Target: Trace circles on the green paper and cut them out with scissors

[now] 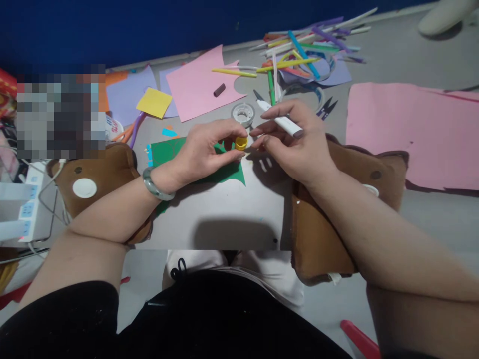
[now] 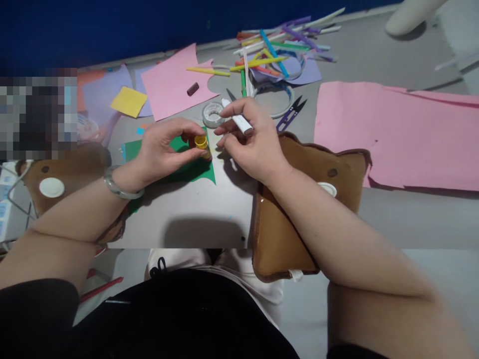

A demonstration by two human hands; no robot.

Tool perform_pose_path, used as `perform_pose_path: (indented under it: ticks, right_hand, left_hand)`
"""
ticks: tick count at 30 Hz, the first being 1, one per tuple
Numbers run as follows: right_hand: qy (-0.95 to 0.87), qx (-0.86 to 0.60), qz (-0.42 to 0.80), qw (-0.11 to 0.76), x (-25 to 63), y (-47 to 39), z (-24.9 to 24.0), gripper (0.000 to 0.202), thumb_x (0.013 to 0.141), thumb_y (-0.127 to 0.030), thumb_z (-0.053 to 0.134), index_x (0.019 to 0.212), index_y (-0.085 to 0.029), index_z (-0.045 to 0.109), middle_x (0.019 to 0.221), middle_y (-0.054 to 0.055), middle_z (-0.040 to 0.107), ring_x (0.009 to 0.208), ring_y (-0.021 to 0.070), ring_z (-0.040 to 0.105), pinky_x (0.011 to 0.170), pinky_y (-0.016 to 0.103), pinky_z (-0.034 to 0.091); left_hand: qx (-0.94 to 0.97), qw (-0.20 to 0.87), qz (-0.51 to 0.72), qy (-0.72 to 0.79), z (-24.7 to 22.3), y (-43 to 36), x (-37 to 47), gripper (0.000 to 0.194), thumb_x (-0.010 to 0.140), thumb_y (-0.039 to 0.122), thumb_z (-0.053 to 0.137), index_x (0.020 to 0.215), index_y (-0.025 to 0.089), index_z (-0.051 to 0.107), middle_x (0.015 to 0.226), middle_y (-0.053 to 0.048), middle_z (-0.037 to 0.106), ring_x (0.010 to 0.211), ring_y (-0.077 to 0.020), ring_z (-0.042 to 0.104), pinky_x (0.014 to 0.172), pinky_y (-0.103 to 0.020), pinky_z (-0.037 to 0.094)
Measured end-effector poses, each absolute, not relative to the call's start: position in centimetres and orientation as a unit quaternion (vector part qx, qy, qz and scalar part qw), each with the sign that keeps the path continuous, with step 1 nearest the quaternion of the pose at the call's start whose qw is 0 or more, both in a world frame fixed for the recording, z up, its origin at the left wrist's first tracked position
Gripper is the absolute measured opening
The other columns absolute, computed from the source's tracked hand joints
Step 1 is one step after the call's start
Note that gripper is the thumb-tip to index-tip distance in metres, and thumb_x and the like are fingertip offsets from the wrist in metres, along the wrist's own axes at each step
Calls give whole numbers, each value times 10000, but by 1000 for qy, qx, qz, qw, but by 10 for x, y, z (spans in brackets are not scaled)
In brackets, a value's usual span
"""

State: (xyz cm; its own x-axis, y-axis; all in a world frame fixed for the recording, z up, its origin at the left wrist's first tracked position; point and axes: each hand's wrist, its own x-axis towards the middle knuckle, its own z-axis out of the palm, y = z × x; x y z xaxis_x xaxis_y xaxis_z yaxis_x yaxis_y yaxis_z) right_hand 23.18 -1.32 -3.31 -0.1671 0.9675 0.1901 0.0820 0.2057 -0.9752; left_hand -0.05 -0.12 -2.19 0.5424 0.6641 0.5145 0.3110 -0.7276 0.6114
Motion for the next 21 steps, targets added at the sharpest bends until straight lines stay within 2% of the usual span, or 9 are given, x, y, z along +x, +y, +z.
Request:
perform_pose_path:
  ticks: [4, 13, 18, 21]
  right_hand:
    - [-610, -436, 454, 482, 231, -15, -31, 321, 828, -254, 834, 1052, -320, 614, 903, 15, 724, 917, 243, 809, 764, 394, 739]
    - [-612, -445, 444, 481, 229, -17, -28, 253, 864, -248, 810, 1032, -299, 628, 1024, 54, 722, 981, 249, 807, 744, 361, 718]
    - [-611, -438, 443, 488, 227, -17, -29, 252, 871, -238, 813, 1029, -292, 624, 1166, 68, 730, 1001, 245, 805, 736, 348, 699]
    - [-611, -433, 447, 490, 227, -16, -30, 261, 875, -243, 816, 1037, -292, 617, 1182, 68, 730, 1003, 249, 804, 738, 357, 698]
  left_hand:
    - [850, 227, 349, 322, -23, 1, -4, 207, 1016, 441, 759, 1115, 261, 774, 1018, -35, 798, 875, -206, 753, 796, -393, 658]
    - [850, 259, 359, 285, -20, 5, -10, 172, 998, 378, 802, 1130, 271, 771, 1055, -31, 821, 807, -191, 701, 748, -421, 655]
    - [850, 260, 357, 288, -21, 3, -11, 209, 998, 428, 814, 1139, 279, 775, 1083, -22, 822, 816, -192, 701, 761, -433, 647]
    - [847, 255, 360, 297, -22, 3, -12, 216, 1008, 449, 802, 1148, 288, 773, 1084, -24, 816, 816, -201, 704, 772, -454, 646]
